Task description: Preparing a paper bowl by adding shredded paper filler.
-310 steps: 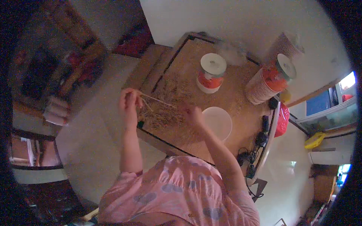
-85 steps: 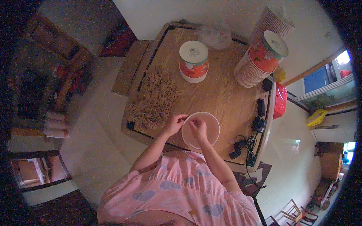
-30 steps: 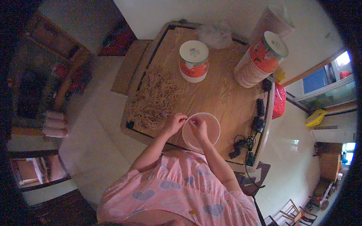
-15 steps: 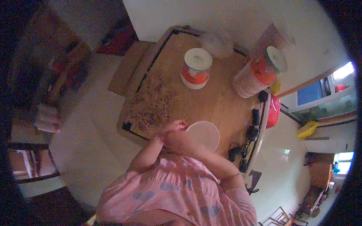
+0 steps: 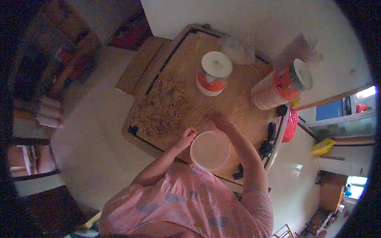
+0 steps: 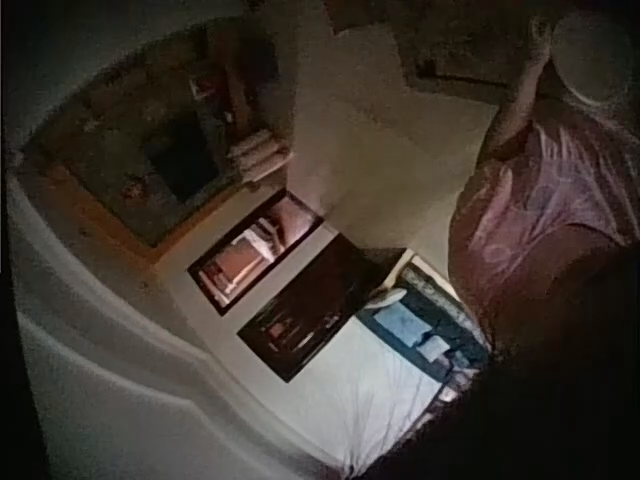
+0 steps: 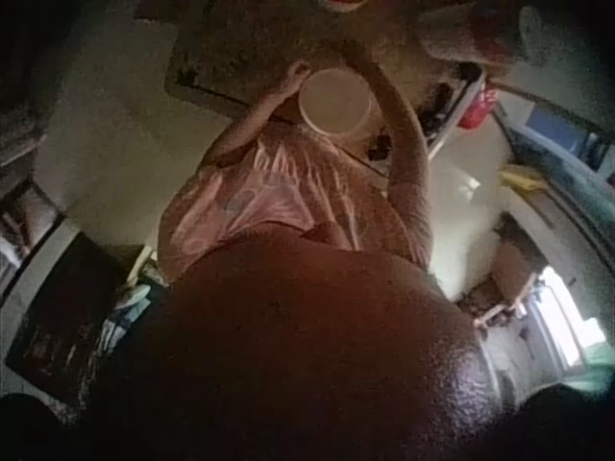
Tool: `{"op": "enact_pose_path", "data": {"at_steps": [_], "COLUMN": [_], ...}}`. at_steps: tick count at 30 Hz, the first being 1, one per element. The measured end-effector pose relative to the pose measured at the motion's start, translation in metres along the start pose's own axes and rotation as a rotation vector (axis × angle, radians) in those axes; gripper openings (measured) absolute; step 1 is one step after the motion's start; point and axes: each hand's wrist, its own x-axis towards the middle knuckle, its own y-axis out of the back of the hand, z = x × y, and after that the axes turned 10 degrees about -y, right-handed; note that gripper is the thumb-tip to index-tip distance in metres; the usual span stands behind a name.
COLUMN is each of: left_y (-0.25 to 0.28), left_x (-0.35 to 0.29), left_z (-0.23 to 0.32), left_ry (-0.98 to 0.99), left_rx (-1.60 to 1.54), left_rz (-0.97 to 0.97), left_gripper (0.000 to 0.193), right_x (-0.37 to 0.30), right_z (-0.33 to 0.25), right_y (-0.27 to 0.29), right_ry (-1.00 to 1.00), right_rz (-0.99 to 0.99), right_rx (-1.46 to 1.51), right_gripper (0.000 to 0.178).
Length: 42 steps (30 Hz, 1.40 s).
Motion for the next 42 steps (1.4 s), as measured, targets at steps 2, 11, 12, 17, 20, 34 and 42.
{"op": "enact_pose_path", "data": {"at_steps": [2, 11, 12, 17, 20, 34, 42], "left_y": [0.005, 0.070, 0.070, 0.071, 0.064, 0.032, 0.016], "left_x": [0.013, 0.038, 0.039, 0.035, 0.036, 0.037, 0.047], "left_z": [0.030, 0.054, 0.054, 0.042, 0.053, 0.090, 0.087], "left_ry": [0.150, 0.431, 0.379, 0.230, 0.229, -0.149, -0.275], "left_rx": [-0.041, -0.217, -0.214, -0.043, 0.037, 0.815, 0.826], "left_rz": [-0.021, 0.200, 0.211, 0.187, 0.170, 0.044, -0.164], "left_gripper": [0.007, 0.008, 0.007, 0.010, 0.012, 0.012, 0.014], "right_x": [-0.001, -0.066, -0.082, -0.146, -0.158, -0.181, -0.180], "right_z": [0.011, -0.014, -0.023, -0.100, -0.127, -0.147, -0.149], "right_y": [-0.016, -0.041, -0.053, -0.079, -0.066, -0.084, 0.012], "right_ry": [-0.020, -0.165, -0.166, 0.054, 0.111, 0.043, 0.163], "right_rz": [0.076, 0.033, 0.020, -0.241, -0.253, -0.437, -0.136], "right_rx": [-0.044, 0.008, 0.013, -0.009, 0.018, -0.334, 0.131], "right_gripper": [0.058, 0.023, 0.023, 0.032, 0.041, 0.050, 0.014]}}
